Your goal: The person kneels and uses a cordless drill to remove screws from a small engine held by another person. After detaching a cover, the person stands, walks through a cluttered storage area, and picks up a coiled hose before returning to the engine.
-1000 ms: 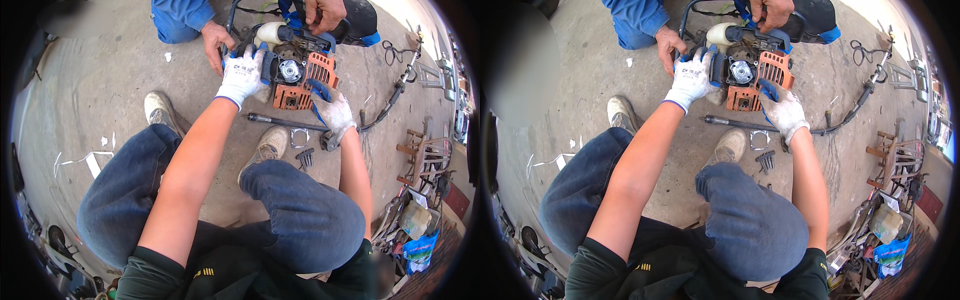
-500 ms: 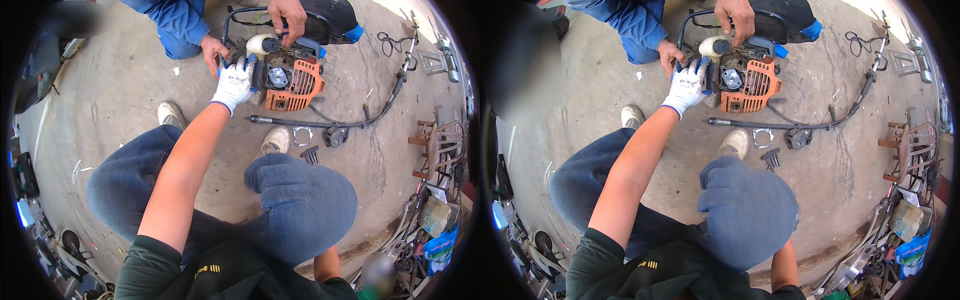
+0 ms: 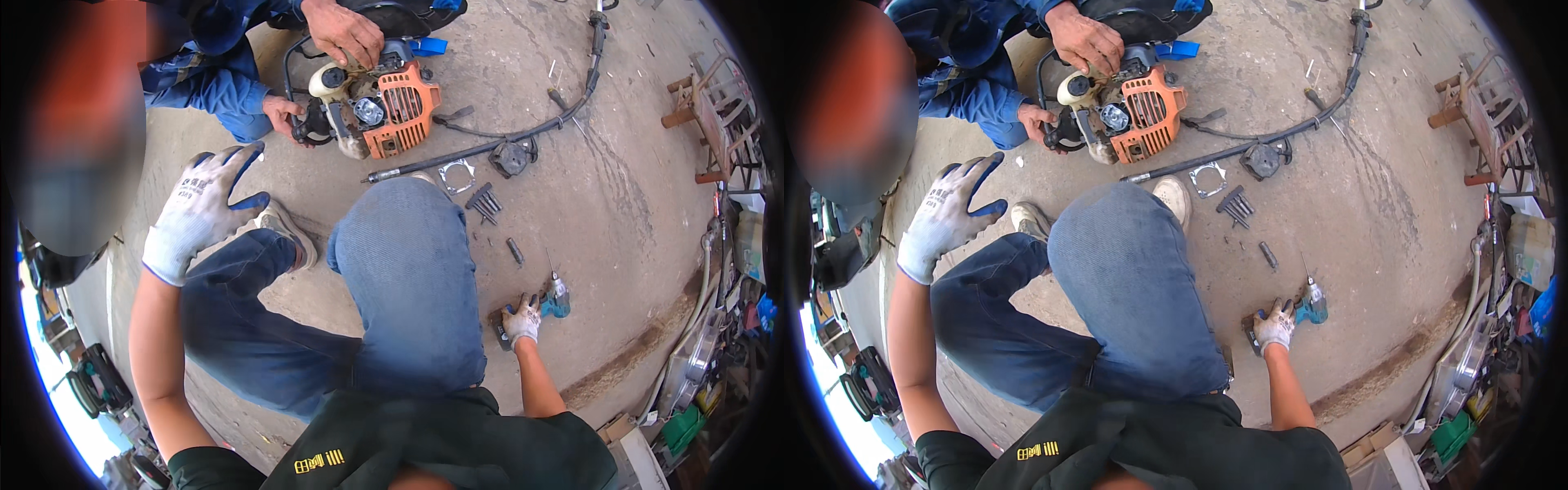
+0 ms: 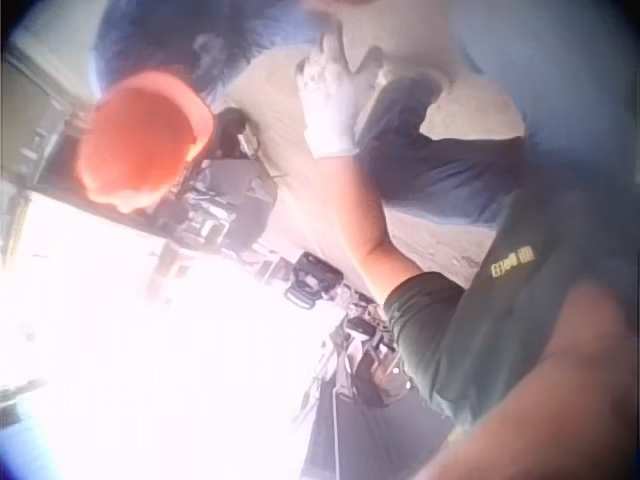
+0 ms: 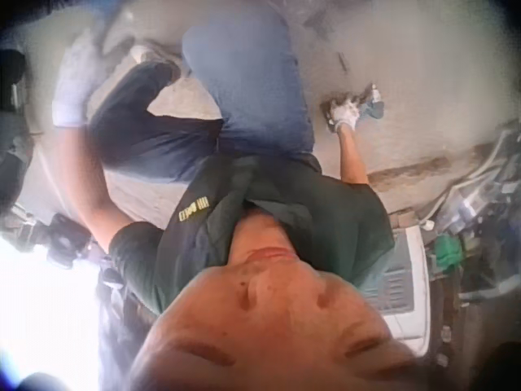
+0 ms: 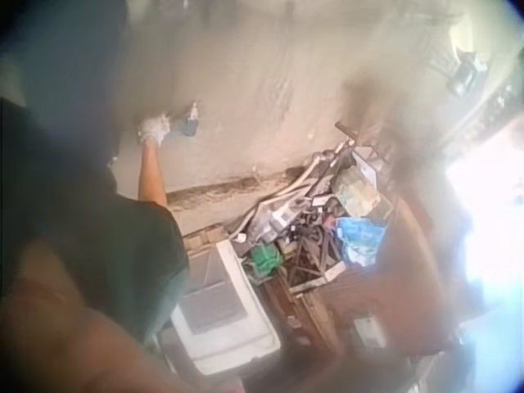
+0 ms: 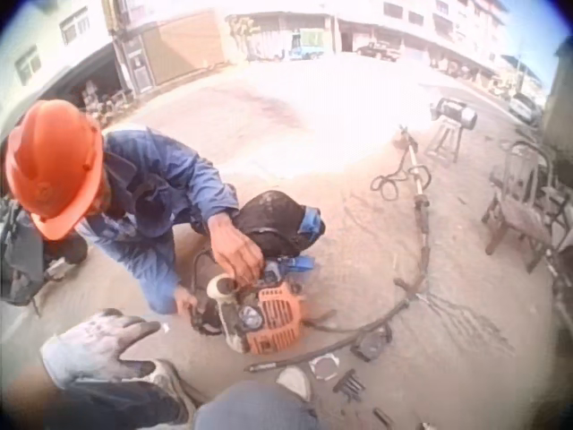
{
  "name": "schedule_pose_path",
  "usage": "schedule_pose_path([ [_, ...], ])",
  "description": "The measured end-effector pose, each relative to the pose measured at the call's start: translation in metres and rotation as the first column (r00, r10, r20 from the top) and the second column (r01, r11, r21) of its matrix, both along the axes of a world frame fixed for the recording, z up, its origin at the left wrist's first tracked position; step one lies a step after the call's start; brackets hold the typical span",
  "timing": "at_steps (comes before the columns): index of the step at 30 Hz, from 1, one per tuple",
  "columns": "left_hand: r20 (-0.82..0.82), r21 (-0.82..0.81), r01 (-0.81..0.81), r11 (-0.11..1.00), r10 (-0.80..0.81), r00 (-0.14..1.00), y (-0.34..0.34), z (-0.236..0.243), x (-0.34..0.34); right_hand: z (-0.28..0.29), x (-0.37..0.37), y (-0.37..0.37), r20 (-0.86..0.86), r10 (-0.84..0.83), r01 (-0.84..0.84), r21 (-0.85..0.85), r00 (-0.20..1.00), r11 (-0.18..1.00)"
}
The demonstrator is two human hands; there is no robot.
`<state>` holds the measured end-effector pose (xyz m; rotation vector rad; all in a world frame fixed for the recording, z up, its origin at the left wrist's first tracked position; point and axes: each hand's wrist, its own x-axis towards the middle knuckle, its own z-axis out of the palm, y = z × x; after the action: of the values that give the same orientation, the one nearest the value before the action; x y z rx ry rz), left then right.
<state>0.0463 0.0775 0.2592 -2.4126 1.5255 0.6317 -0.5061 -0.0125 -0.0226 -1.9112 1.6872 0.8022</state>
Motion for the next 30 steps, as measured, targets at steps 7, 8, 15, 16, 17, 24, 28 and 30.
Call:
schedule_pose_path([
  [7, 0.012, -0.219, 0.069, 0.973, -0.067, 0.998, -0.033, 0.024, -0.065, 0.002, 0.01, 0.04, -0.138, -0.353, 0.359, 0.018, 0.925, 0.933],
  [8, 0.049, -0.199, 0.087, 0.976, -0.079, 0.996, -0.035, 0.008, -0.063, 0.003, 0.016, 0.044, -0.155, -0.404, 0.411, 0.022, 0.902, 0.911],
  [15, -0.219, 0.001, 0.014, 1.0, -0.014, 0.976, -0.057, -0.093, -0.011, 0.002, 0.031, 0.049, -0.254, -0.31, 0.313, -0.03, 0.916, 0.949],
  [16, -0.286, 0.06, -0.019, 0.998, 0.035, 0.958, -0.062, -0.106, -0.007, 0.001, 0.032, 0.048, -0.253, -0.313, 0.317, -0.027, 0.916, 0.948],
  [17, -0.295, 0.033, 0.04, 0.999, -0.028, 0.955, -0.062, -0.126, -0.001, -0.001, 0.032, 0.048, -0.254, -0.312, 0.317, -0.022, 0.915, 0.948],
  [24, -0.422, -0.088, 0.149, 0.985, -0.173, 0.89, -0.133, -0.137, -0.017, 0.003, 0.03, 0.036, -0.316, -0.27, 0.312, 0.089, 0.91, 0.946],
  [28, -0.566, -0.017, 0.058, 0.998, -0.057, 0.822, -0.139, -0.148, -0.039, 0.05, 0.053, -0.019, -0.385, -0.014, 0.205, 0.461, 0.923, 0.863],
  [30, -0.636, 0.059, -0.024, 0.998, 0.056, 0.77, -0.131, -0.145, -0.052, 0.09, 0.074, -0.026, -0.11, -0.263, 0.284, 0.294, 0.958, 0.913],
])
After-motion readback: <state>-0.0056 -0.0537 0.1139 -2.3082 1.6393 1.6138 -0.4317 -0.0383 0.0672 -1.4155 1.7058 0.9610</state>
